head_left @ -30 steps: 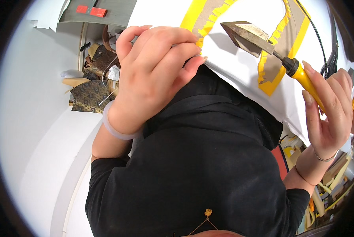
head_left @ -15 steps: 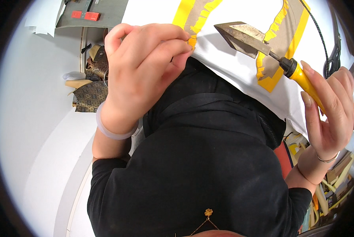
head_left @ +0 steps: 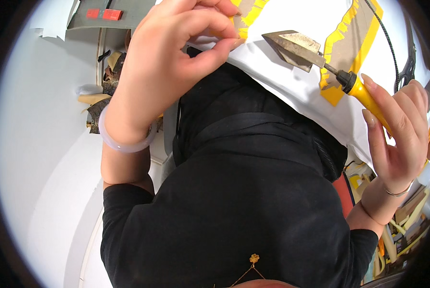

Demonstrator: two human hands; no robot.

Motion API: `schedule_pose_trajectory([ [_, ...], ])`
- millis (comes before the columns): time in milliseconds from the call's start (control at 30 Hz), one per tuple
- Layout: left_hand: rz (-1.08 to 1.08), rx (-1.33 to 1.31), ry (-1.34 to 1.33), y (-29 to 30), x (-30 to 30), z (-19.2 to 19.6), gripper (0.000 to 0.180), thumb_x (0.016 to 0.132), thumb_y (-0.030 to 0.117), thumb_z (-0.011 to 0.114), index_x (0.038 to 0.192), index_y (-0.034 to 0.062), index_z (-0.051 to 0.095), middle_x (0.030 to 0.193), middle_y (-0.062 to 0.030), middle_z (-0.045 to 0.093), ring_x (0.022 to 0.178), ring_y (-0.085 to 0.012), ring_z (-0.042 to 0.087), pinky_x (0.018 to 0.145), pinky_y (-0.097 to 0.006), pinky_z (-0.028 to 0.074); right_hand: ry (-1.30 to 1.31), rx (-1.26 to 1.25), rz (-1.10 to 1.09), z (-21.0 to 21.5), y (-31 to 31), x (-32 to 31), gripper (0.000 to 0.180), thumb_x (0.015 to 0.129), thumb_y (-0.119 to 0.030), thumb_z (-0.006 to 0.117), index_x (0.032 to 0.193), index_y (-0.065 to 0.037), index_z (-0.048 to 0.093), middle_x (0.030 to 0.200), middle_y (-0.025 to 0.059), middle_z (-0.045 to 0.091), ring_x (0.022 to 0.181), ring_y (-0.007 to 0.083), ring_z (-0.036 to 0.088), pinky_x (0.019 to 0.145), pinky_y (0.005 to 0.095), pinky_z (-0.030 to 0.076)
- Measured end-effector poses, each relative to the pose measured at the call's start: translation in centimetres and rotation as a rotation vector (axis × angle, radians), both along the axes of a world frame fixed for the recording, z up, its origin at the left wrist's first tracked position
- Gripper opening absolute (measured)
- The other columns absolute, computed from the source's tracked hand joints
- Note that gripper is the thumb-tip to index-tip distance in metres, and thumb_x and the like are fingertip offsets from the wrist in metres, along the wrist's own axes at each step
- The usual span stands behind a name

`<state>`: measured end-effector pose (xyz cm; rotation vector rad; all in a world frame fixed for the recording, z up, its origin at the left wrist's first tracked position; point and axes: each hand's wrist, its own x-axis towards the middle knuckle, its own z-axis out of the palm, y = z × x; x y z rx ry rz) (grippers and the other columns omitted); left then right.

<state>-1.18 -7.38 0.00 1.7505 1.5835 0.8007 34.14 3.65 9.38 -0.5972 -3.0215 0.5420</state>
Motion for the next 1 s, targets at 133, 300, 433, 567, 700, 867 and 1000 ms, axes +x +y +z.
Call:
schedule_pose_trajectory([
  [133, -0.068, 0.063, -0.056, 1.2, -0.3, 0.6, 0.015, 0.089, -0.001, 0.088, 0.097, 0.0002, 0.076, 0.123, -0.0148, 0.071, 0.107, -0.0268, 0.074, 0.093, -0.037, 0.061, 0.016, -0.019, 0.022, -0.6, -0.4, -0.5, 0.053, 0.088, 0.010, 0.078, 0.141, 0.002, 0.077, 0.096, 0.0108, 0.069, 0.086, 0.0254, 0.056, 0.083, 0.0418, 0.043],
  [300, -0.135, 0.108, 0.010, 2.0, -0.8, 0.8, 0.015, 0.088, -0.002, 0.088, 0.094, -0.0010, 0.075, 0.119, -0.0139, 0.071, 0.103, -0.0261, 0.075, 0.089, -0.034, 0.061, 0.053, -0.024, 0.034, -1.5, -0.3, -1.2, 0.051, 0.088, 0.007, 0.080, 0.139, 0.001, 0.078, 0.091, 0.0084, 0.066, 0.083, 0.0242, 0.054, 0.083, 0.0426, 0.043],
  [433, -0.160, 0.063, 0.019, 2.3, -0.9, 1.0, 0.013, 0.088, -0.001, 0.088, 0.095, -0.0013, 0.077, 0.118, -0.0131, 0.071, 0.102, -0.0255, 0.075, 0.088, -0.034, 0.062, 0.070, -0.034, 0.045, -1.7, -0.3, -1.5, 0.051, 0.088, 0.006, 0.081, 0.138, 0.002, 0.078, 0.088, 0.0077, 0.063, 0.081, 0.0240, 0.053, 0.083, 0.0427, 0.043],
  [567, -0.161, 0.030, 0.005, 2.3, -1.1, 1.0, 0.012, 0.089, -0.001, 0.088, 0.096, -0.0013, 0.078, 0.119, -0.0127, 0.072, 0.103, -0.0250, 0.075, 0.087, -0.034, 0.062, 0.073, -0.030, 0.056, -1.7, -0.4, -2.1, 0.050, 0.088, 0.005, 0.082, 0.138, 0.003, 0.078, 0.087, 0.0072, 0.062, 0.079, 0.0239, 0.052, 0.084, 0.0425, 0.042],
  [700, -0.160, 0.059, -0.062, 2.3, -1.5, 0.4, 0.012, 0.089, -0.001, 0.087, 0.097, -0.0012, 0.078, 0.119, -0.0126, 0.072, 0.103, -0.0248, 0.076, 0.087, -0.034, 0.063, 0.068, -0.033, 0.060, -1.7, -0.3, -2.5, 0.051, 0.087, 0.005, 0.082, 0.138, 0.003, 0.078, 0.086, 0.0067, 0.062, 0.078, 0.0236, 0.051, 0.084, 0.0422, 0.042],
  [867, -0.182, 0.032, 0.014, 2.6, -1.4, 0.8, 0.012, 0.089, 0.000, 0.088, 0.098, -0.0009, 0.079, 0.119, -0.0126, 0.072, 0.102, -0.0248, 0.076, 0.088, -0.034, 0.063, 0.082, -0.026, 0.059, -1.8, -0.2, -2.5, 0.052, 0.086, 0.005, 0.083, 0.138, 0.003, 0.078, 0.086, 0.0065, 0.062, 0.079, 0.0235, 0.051, 0.084, 0.0420, 0.042],
  [1000, -0.171, 0.043, -0.012, 2.4, -1.5, 0.7, 0.013, 0.089, 0.000, 0.088, 0.098, -0.0007, 0.079, 0.119, -0.0125, 0.072, 0.102, -0.0247, 0.076, 0.088, -0.034, 0.063, 0.074, -0.030, 0.063, -1.7, 0.0, -2.5, 0.052, 0.086, 0.005, 0.083, 0.138, 0.003, 0.078, 0.086, 0.0062, 0.062, 0.079, 0.0233, 0.051, 0.084, 0.0419, 0.042],
])
